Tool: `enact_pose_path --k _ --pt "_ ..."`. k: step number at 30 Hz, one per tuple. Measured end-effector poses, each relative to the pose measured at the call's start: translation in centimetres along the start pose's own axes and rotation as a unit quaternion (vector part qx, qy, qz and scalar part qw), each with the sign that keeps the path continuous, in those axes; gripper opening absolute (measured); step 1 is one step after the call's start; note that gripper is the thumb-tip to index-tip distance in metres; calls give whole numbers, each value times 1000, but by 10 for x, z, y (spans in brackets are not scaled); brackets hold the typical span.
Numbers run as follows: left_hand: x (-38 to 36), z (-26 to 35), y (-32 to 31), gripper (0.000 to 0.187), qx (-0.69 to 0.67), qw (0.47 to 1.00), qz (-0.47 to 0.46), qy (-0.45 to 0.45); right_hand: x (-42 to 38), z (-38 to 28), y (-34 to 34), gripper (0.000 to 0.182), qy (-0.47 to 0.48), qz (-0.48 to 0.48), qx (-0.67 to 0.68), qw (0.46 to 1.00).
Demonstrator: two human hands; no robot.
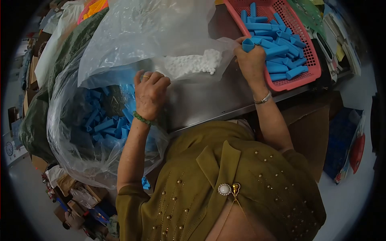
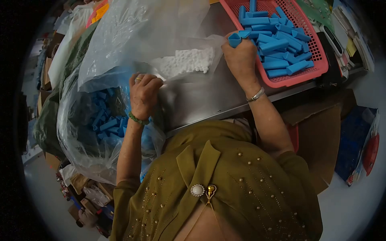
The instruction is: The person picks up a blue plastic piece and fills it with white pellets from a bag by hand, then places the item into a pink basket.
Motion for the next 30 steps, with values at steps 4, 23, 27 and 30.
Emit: enact_pose_path --k 4,23,27,30 --pt "6 -9 23 6 -13 999 8 45 10 -17 3 10 -42 -4 63 997" --pt "-4 11 77 14 -46 995 87 16 -6 -36 29 8 -121 13 149 981" --pt "-13 9 49 13 -77 996 20 37 -13 -13 27 6 -118 6 138 983" --pt "-25 26 31 15 -92 995 -42 -3 -23 -5 30 6 -140 2 133 981"
Point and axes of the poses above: each hand's wrist, its own x-axis towards the middle knuckle, its own y-axis out of the back of the hand, z = x × y, the point moved 10 cm from there along x, towards the middle knuckle, and after that the axes turned 12 degrees about x, right-handed, at the moved point
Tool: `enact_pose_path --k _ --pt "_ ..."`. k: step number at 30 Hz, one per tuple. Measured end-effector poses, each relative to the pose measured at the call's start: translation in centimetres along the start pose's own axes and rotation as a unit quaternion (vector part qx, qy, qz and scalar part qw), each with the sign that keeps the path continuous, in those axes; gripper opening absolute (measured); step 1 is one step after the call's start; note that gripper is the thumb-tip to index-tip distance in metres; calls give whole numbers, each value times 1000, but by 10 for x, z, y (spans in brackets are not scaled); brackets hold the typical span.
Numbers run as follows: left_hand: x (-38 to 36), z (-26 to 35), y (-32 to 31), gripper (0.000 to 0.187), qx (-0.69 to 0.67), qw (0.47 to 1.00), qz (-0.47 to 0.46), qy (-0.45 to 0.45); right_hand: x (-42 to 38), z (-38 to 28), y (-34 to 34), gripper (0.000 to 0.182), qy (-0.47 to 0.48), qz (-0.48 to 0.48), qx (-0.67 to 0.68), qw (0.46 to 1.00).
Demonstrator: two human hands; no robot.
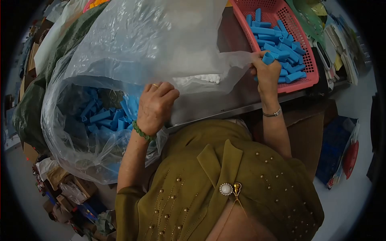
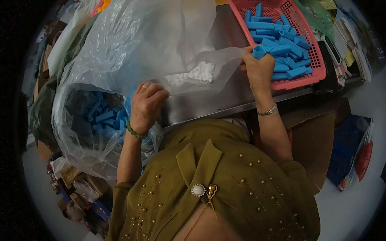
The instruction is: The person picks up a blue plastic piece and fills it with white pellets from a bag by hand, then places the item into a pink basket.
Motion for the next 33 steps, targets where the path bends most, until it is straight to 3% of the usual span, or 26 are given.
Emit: enact_pose_path --k 1,5,7,9,10,11,12,13,14,15,16,18,20,22,23,24,25,26,28,29,31,32,33 --pt "-1 9 -8 17 13 998 -36 -40 -3 1 0 6 -2 2 0 1000" --pt "12 18 -5 18 -59 997 -52 -22 -10 -8 -3 8 -11 -14 -42 999" --pt "35 -9 -4 27 -186 977 -35 96 -16 -11 -3 10 -13 -33 -79 996" --pt "66 -24 -8 35 -289 943 -106 124 -30 -45 14 15 141 30 -145 979" --pt "81 -17 7 33 -90 995 -49 10 -38 -52 14 15 141 28 -147 979" --pt "91 -5 12 32 117 988 12 -105 -52 -76 6 17 209 7 -116 971" --pt "108 -15 -1 32 116 988 13 -106 -68 -99 -1 20 275 -12 -85 958" --pt "117 -17 12 33 27 973 176 -149 -80 -107 -24 21 273 -116 -75 952" --pt "113 -25 25 34 -63 922 332 -188 -93 -109 -49 22 269 -217 -63 936" --pt "115 -28 17 34 -65 922 331 -192 -100 -103 -71 23 258 -297 -57 918" --pt "126 -32 2 33 -29 934 306 -182 -105 -91 -93 24 244 -373 -51 894" --pt "151 -53 -35 31 46 954 250 -159 -80 -68 -99 23 245 -336 -31 909" --pt "146 -82 -54 28 127 963 196 -132 -24 -11 -92 17 68 -299 -320 896" --pt "158 -106 -81 27 206 962 137 -112 -6 -36 -85 9 354 -257 -242 866" --pt "164 -111 -96 26 244 958 108 -105 2 -39 -82 9 351 -250 -241 870" --pt "166 -97 -100 26 244 958 104 -111 0 -50 -89 16 412 -240 -330 815" --pt "170 -98 -107 26 167 982 82 -14 -6 -52 -95 25 466 -229 -414 748" --pt "169 -109 -117 25 89 991 58 85 -8 -50 -95 25 462 -225 -415 751" --pt "175 -105 -125 25 83 993 36 79 -12 -39 -102 32 462 -211 -502 700" --pt "178 -105 -132 24 78 994 16 78 -9 -36 -103 32 460 -207 -504 701" --pt "182 -107 -147 24 66 995 -24 77 -5 -54 -86 30 472 -199 -234 826" --pt "182 -109 -155 23 60 994 -46 76 -5 -56 -86 30 470 -195 -236 828" --pt "182 -111 -162 23 54 993 -67 76 -14 -66 -83 27 526 -149 -262 795"
Point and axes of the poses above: each hand's wrist, its own x-axis towards the middle knuckle, its own y-axis out of the back of the hand, z = x × y, the point moved 10 cm from there along x, towards the middle knuckle, and after that the axes turned 12 degrees about x, right-handed, at the moved point
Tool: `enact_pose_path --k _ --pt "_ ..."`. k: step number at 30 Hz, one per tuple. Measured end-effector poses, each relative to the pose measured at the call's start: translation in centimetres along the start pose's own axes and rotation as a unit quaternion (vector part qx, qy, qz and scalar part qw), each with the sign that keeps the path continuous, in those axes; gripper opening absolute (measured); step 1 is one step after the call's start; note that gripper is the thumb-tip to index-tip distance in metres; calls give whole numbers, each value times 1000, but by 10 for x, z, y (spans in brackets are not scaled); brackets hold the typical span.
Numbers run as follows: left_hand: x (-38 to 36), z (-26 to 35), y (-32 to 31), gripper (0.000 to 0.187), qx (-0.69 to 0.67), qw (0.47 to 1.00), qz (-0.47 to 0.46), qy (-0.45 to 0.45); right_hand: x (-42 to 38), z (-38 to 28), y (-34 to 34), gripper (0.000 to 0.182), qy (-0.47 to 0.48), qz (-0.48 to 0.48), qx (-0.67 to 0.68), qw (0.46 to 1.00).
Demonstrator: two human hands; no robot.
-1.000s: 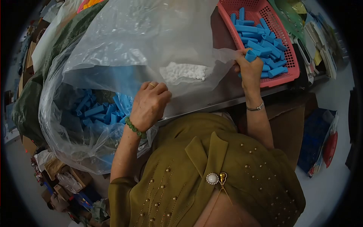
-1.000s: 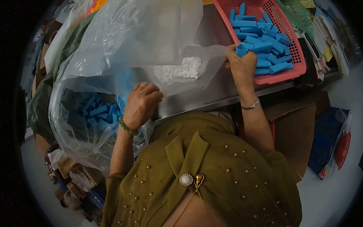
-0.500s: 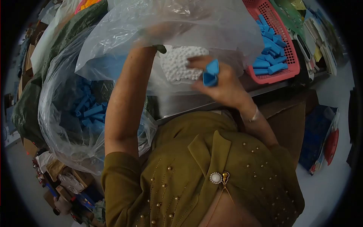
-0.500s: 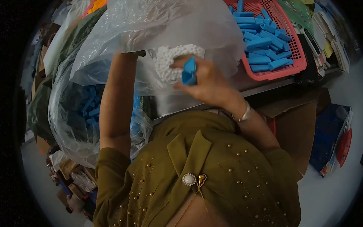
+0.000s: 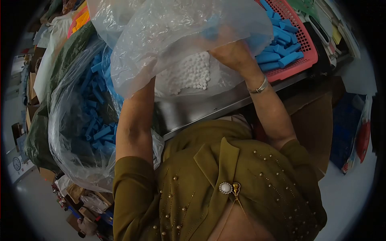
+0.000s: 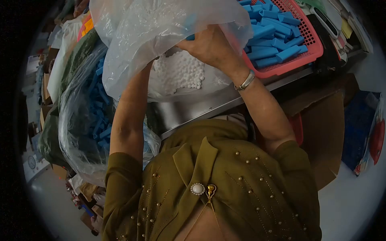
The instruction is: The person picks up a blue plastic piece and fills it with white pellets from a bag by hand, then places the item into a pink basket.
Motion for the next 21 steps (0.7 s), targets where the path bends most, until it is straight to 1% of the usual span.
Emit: enact_pose_path --k 1,2,3,4,5,7,8,10,11,13,15,16,17,18,19,20,21 --pt "-1 -2 -8 22 -4 1000 -23 -1 1 -12 9 33 46 32 -61 997" --pt "-3 -4 -16 22 -7 999 -46 0 2 -17 15 33 42 32 -62 997" --pt "-5 -8 -23 22 -10 998 -67 1 -6 26 -4 34 -219 -69 144 963" --pt "-6 -11 -30 21 -13 996 -88 3 -42 44 -37 36 -452 -160 332 812" --pt "-9 -15 -36 21 -15 994 -109 5 -44 41 -36 36 -453 -159 334 811" --pt "-15 -23 -47 20 -18 989 -149 12 -57 40 -35 35 -463 -178 281 822" --pt "-18 -27 -53 20 -20 985 -168 17 -64 37 -36 35 -462 -178 282 822" --pt "-24 -31 -61 18 -38 985 -167 25 -93 34 -41 31 -526 -104 436 722" --pt "-26 -32 -64 16 -57 984 -168 29 -102 29 -41 31 -527 -106 435 723" --pt "-29 -31 -61 17 -59 983 -167 40 -124 24 -39 31 -560 -27 513 650" --pt "-37 -22 -44 19 -61 983 -164 53 -139 21 -34 33 -575 -30 505 643" --pt "-41 -4 -12 19 -50 997 -56 7 -147 20 -34 36 -590 -33 500 633" --pt "-51 17 22 20 -38 997 52 -39 -152 19 -33 36 -590 -32 500 634" --pt "-59 30 34 20 -37 997 52 -40 -156 21 -30 37 -585 -48 456 669" --pt "-66 41 36 19 -99 994 11 -32 -158 23 -26 38 -579 -64 410 701" --pt "-76 51 34 18 -160 986 -32 -23 -160 20 -26 38 -580 -63 410 701" --pt "-88 58 36 18 -159 986 -33 -22 -162 19 -26 37 -584 -51 419 693"
Point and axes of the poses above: each hand's wrist, its own x-axis towards the middle knuckle, its own y-axis out of the back of the hand, z = x × y, the point moved 10 cm from there along x, towards the middle knuckle, and after that the axes turned 12 degrees about x, right-handed, at the moved point
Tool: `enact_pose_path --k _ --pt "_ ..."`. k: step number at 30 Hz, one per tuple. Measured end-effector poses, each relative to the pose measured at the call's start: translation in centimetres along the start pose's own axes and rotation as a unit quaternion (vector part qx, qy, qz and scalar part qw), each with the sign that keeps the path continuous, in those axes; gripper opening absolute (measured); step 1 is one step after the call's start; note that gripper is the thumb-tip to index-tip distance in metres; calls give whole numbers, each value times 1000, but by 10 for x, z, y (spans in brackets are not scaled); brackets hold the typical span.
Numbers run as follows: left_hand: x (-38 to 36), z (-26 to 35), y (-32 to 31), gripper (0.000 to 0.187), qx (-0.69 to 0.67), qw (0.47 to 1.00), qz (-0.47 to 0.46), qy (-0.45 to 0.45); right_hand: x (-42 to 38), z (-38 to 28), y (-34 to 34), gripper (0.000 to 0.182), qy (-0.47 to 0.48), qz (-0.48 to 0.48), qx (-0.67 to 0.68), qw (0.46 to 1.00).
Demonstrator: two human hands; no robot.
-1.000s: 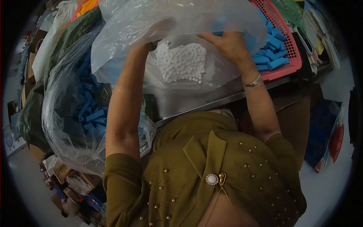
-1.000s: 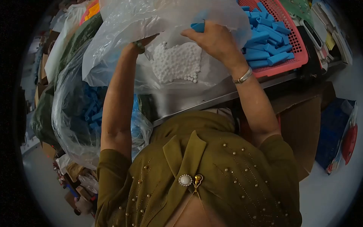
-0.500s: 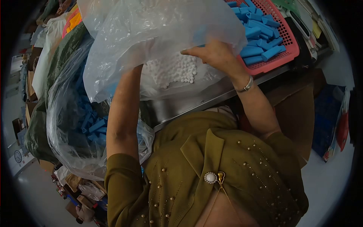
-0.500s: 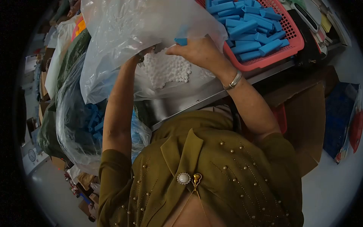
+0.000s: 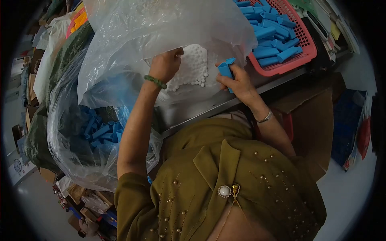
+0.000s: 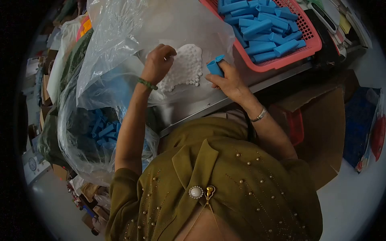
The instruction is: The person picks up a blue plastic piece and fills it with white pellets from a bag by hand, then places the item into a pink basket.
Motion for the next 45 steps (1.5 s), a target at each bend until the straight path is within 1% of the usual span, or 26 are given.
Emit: enact_pose_path --k 2,3,5,6,8,9,11,12,14,15,16,18,20,21,23,24,26,29,33,35,36,38,39,41,42,45 --pt "-20 20 5 25 17 998 42 -36 -1 2 -1 37 -2 2 17 1000" --pt "-28 22 0 25 18 998 42 -36 -1 2 -1 37 -1 4 14 1000" --pt "-44 31 -4 41 26 995 83 -49 -1 2 -1 37 0 8 11 1000" --pt "-51 39 -3 41 25 995 82 -50 -2 2 -1 37 -4 10 5 1000" --pt "-64 55 0 44 104 988 98 -49 -1 4 -1 37 -9 11 0 1000" --pt "-63 57 -4 44 105 989 97 -47 -1 5 -1 38 -10 11 3 1000" --pt "-63 66 -14 44 124 984 89 -90 -1 7 -3 39 -12 8 7 1000" --pt "-61 66 -17 44 124 984 88 -89 -1 7 -4 40 -9 9 15 1000" --pt "-55 75 -20 35 115 980 95 -132 -1 7 -4 42 -5 12 24 1000" --pt "-52 77 -21 35 113 980 93 -132 -1 2 -4 43 15 11 8 1000" --pt "-49 81 -22 31 99 981 81 -149 -1 -2 -5 45 37 11 -8 999" --pt "-47 87 -23 28 82 981 68 -165 -2 -6 -6 45 42 12 -1 999" --pt "-50 92 -17 25 60 974 91 -196 -3 -8 -5 46 47 14 5 999" --pt "-53 90 -17 25 59 975 90 -196 -3 -9 -3 46 47 18 -1 999" --pt "-58 73 -13 30 22 988 94 -120 -5 -9 0 46 43 25 -5 999" --pt "-62 73 -12 30 20 988 91 -120 -6 -10 1 45 42 27 -1 999" --pt "-64 59 -14 31 15 997 64 -48 -8 -7 5 45 38 30 1 999" --pt "-57 60 -18 31 12 998 54 -28 -9 1 10 44 30 28 -6 999" --pt "-33 80 -32 31 -23 998 31 -40 -14 4 17 41 21 41 -8 999" --pt "-23 94 -30 26 -24 994 74 -81 -16 4 19 40 11 47 1 999" --pt "-20 95 -32 26 -25 994 73 -82 -17 3 18 39 8 43 19 999" --pt "-19 109 -28 25 5 984 106 -140 -18 4 17 39 4 40 37 998" --pt "-22 109 -28 25 5 984 106 -140 -18 5 18 38 0 43 33 999" --pt "-34 109 -29 24 67 982 89 -150 -17 8 19 38 -4 43 30 999" --pt "-39 103 -26 24 69 982 88 -149 -16 8 18 38 3 39 23 999" --pt "-51 79 -14 25 113 982 83 -125 -16 9 15 38 8 30 12 999"
Point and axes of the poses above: each hand's wrist, its own x-axis towards the middle knuckle, its own y-axis out of the back of the hand, z = x × y, the point moved 10 cm from there along x, towards the middle knuckle, and after that the axes turned 12 degrees about x, right-handed, at the moved point
